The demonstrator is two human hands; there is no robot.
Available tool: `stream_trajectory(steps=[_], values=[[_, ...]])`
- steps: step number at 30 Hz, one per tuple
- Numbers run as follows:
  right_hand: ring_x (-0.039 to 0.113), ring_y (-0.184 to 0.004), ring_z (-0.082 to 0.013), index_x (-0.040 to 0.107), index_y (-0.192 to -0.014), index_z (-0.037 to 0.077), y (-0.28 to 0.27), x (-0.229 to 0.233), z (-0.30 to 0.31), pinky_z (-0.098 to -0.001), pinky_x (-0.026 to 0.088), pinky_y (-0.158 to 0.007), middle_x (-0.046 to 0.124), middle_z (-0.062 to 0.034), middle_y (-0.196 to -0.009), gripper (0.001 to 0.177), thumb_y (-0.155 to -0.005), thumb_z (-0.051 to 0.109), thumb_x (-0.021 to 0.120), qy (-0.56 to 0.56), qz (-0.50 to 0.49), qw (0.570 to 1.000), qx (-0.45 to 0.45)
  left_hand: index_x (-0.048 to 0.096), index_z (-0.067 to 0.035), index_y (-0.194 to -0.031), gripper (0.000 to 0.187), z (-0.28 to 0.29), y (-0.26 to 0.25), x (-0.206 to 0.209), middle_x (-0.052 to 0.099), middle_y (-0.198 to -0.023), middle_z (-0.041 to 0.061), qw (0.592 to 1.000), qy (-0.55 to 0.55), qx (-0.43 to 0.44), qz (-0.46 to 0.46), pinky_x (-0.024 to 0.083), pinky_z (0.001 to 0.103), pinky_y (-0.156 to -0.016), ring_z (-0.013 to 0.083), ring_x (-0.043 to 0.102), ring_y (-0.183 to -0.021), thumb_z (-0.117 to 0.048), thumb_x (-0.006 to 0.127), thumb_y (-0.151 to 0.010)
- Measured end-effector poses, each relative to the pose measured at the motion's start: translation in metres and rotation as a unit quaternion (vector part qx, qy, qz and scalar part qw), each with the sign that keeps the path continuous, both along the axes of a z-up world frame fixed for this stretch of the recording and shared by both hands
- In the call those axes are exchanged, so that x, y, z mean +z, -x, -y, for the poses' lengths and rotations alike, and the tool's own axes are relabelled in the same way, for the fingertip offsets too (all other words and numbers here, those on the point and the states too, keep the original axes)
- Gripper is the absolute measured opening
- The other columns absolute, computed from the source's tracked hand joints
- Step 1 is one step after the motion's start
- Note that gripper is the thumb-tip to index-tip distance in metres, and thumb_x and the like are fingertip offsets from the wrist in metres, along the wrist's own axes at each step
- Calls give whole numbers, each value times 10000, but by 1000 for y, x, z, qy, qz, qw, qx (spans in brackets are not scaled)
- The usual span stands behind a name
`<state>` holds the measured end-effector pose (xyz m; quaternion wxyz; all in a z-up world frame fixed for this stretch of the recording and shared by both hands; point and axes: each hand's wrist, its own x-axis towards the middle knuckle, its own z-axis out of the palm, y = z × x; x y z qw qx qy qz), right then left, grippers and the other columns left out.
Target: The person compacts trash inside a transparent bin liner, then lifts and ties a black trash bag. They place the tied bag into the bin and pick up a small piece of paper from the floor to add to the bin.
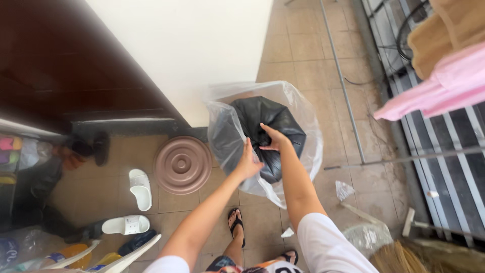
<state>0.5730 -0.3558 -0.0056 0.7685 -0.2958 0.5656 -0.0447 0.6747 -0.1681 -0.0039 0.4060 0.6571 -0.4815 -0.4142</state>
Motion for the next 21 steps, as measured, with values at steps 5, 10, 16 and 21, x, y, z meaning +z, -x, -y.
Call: stream_trajectory(steps=[5, 10, 16, 21], values=[[764, -911, -406, 526, -1321, -49, 23, 36, -37, -560, 617, -826, 716, -294, -1224, 694, -929, 427, 845, 208, -173, 956, 116, -59, 24, -1579, 1348, 15, -4, -7, 97, -1652, 331, 998, 43, 20, 50, 266, 420, -1212, 429, 151, -1549, -158, 912, -661], [701, -1006, -414, 589, -1255, 65, 25, 48, -95, -494, 567, -851, 661, -196, -1255, 401, -958, 304, 713, 550, -335, 737, 207, -62, 22, -1598, 1288, 12, 2, 1, 139, -1653, 318, 998, 47, 42, 0, 528, 357, -1001, 357, 444, -1403, -94, 856, -702], [615, -1181, -428, 500, -1456, 75, 70, 69, -115, -479, 507, -960, 608, -213, -1351, 566, -900, 42, 603, 618, -165, 748, 178, -27, -69, -1651, 1245, 9, -3, 15, 258, -1582, 279, 997, 25, 58, -47, 611, 300, -815, 303, 684, -1049, -16, 763, -691], [550, -1259, -464, 476, -1432, 18, 127, 93, -166, -471, 476, -1034, 549, -256, -1407, 558, -893, 21, 622, 645, -139, 750, 49, 67, -37, -1629, 1156, 4, 5, 25, 321, -1510, 345, 989, 9, 117, 93, 512, 374, -964, 411, 548, -1246, 7, 762, -707]])
